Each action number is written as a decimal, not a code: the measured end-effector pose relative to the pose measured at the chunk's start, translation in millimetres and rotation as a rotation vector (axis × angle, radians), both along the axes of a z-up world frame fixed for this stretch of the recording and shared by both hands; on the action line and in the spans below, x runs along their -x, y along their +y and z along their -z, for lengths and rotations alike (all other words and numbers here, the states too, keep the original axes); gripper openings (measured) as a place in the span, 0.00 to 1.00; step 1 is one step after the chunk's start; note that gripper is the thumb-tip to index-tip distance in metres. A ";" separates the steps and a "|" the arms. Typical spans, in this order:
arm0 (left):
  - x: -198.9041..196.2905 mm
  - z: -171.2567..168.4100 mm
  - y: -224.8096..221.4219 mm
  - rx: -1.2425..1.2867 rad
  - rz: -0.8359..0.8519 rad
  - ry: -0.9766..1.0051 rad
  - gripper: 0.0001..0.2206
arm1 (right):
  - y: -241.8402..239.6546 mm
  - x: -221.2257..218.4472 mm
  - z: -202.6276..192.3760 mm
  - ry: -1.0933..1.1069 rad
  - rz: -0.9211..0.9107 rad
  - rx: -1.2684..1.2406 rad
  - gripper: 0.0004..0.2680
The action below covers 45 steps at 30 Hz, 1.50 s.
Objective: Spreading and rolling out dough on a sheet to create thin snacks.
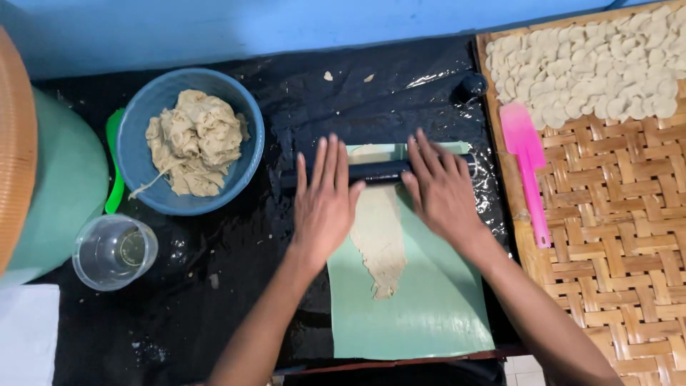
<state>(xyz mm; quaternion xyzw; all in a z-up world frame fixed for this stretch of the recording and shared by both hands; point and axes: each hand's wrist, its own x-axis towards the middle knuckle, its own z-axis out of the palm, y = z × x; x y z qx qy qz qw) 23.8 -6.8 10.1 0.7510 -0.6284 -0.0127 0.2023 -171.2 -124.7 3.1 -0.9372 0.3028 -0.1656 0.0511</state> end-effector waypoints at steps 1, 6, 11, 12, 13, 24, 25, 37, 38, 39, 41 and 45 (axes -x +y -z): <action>-8.5 7.0 -12.0 0.002 0.004 -0.002 0.32 | -9.6 -7.7 1.1 -0.002 0.004 0.002 0.21; -51.1 26.9 -73.8 0.060 -0.044 -0.149 0.32 | -64.0 -47.1 17.7 -0.036 0.043 0.075 0.20; -66.0 -1.4 -78.6 -0.014 0.047 -0.025 0.24 | -89.1 -59.5 23.6 0.005 0.105 -0.044 0.20; -65.3 -14.9 -73.1 -0.177 0.079 0.130 0.21 | -91.4 -59.9 23.6 0.007 0.122 -0.078 0.20; -67.1 -11.8 -69.3 -0.172 0.076 0.129 0.21 | -94.5 -61.1 22.1 0.006 0.118 -0.074 0.20; -45.0 -11.6 -27.7 0.124 0.202 0.018 0.16 | -59.9 -52.0 -23.5 -0.256 0.145 -0.135 0.11; -42.6 -2.0 -24.5 0.121 0.205 0.020 0.16 | -55.7 -50.9 -20.6 -0.255 0.149 -0.137 0.11; -30.4 21.2 -26.6 0.079 -0.012 -0.068 0.30 | -26.4 -28.9 10.5 -0.049 0.156 -0.012 0.21; -25.9 23.8 -21.4 0.032 -0.006 -0.103 0.29 | -20.8 -23.3 11.7 -0.034 0.151 -0.014 0.22; -21.9 26.1 -15.0 -0.014 -0.005 -0.139 0.28 | -15.0 -18.7 13.0 -0.019 0.141 -0.017 0.22; -10.2 22.0 -1.6 -0.040 0.003 -0.112 0.28 | -0.6 -9.7 7.5 -0.011 0.124 -0.045 0.23; 13.4 18.7 30.1 0.020 0.025 -0.031 0.33 | 30.5 13.5 3.9 0.005 0.071 -0.051 0.24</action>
